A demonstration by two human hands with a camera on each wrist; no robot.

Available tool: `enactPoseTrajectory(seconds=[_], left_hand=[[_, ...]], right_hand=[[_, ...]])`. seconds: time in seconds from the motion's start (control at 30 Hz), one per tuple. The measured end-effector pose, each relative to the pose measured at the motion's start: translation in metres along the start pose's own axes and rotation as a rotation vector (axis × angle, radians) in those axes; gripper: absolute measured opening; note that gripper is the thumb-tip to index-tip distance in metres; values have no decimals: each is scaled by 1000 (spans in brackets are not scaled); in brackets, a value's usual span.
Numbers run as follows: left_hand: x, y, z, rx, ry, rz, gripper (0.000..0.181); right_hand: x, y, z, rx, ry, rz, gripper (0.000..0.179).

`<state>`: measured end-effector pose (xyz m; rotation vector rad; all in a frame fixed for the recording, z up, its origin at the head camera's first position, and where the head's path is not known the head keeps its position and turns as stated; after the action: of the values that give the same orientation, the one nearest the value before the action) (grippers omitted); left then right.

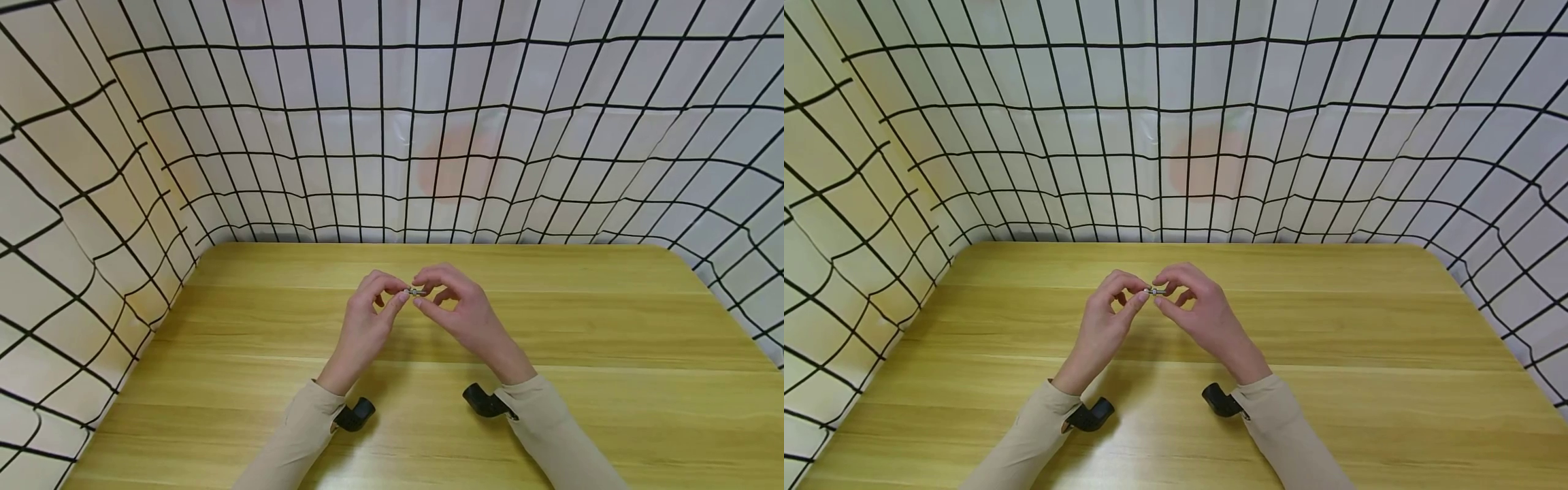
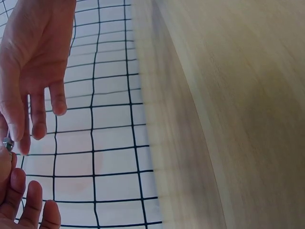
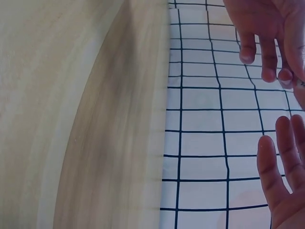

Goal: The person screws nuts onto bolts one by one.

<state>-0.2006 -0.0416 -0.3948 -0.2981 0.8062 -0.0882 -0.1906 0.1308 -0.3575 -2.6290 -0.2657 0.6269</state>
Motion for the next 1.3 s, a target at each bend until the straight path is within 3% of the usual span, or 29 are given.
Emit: enactPoseTrajectory(seconds=[0.23, 0.57, 0.97, 1.17, 1.3], left_hand=[[0, 0, -1, 4, -21, -4, 5], [-1, 0, 0, 8, -13, -8, 4], [0, 1, -2, 44, -3, 9, 7], [0, 0, -1, 22, -6, 12, 4], [0, 0, -1, 15, -6, 6, 4]], right_hand=[[0, 2, 0, 17, -21, 21, 18], [1, 3, 0, 15, 53, 5, 6], [0, 3, 3, 18, 96, -15, 6], [-1, 2, 2, 18, 28, -4, 23], [-1, 2, 1, 9, -15, 7, 21]])
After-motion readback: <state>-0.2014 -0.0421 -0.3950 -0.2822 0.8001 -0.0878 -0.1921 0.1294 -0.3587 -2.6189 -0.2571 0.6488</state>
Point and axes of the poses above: each hand's wrist, its own x-axis away from the middle knuckle, its own y-axis out of the palm, z = x × y, the point moved 1 cm from there along -x, towards the middle knuckle, and after that the axes turned 11 degrees about y, right-handed, at the moved point
